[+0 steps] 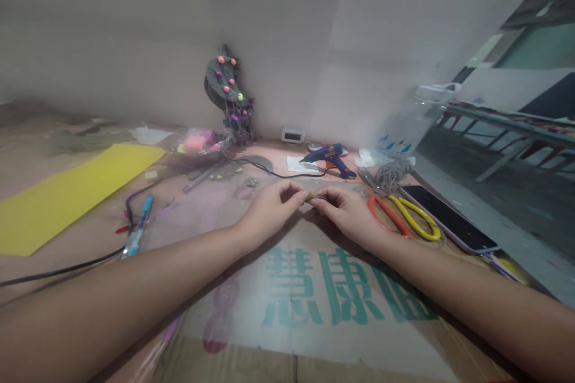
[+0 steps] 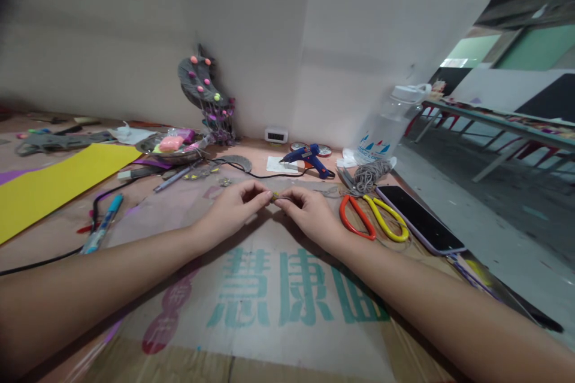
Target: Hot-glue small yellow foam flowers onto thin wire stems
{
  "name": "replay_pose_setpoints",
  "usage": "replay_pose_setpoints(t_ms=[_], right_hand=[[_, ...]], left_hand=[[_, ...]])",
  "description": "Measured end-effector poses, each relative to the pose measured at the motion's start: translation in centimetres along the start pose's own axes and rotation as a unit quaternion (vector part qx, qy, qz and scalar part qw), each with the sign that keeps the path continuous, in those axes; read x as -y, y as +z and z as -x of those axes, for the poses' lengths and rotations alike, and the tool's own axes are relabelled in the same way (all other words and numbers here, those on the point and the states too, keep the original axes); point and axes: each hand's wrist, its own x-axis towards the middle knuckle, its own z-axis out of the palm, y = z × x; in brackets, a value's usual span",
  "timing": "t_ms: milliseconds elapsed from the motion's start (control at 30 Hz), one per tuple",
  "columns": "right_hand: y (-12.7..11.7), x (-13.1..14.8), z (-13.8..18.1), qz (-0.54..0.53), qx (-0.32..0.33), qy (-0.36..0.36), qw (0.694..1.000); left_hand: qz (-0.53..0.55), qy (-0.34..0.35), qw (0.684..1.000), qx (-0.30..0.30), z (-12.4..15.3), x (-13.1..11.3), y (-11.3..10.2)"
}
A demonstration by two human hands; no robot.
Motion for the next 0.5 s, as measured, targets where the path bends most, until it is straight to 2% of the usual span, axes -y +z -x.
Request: replay_pose_setpoints(t_ms=[200, 400, 500], right_hand=[[-0.2, 0.1, 0.3, 0.044, -0.039, -0.04, 0.997], [-0.6, 1.0, 0.5, 0.081, -0.06, -0.053, 0.993], [-0.4, 0.9, 0.6, 0.061, -0.069, -0.076, 0.993]], left_hand=[[0.002, -0.006, 1.0, -0.019, 0.1, 0.2, 0.0], [-0.015, -0.012, 1.0, -0.012, 0.0, 0.2, 0.0], [-0.019, -0.008, 1.0, 0.009, 0.0, 0.0, 0.0]])
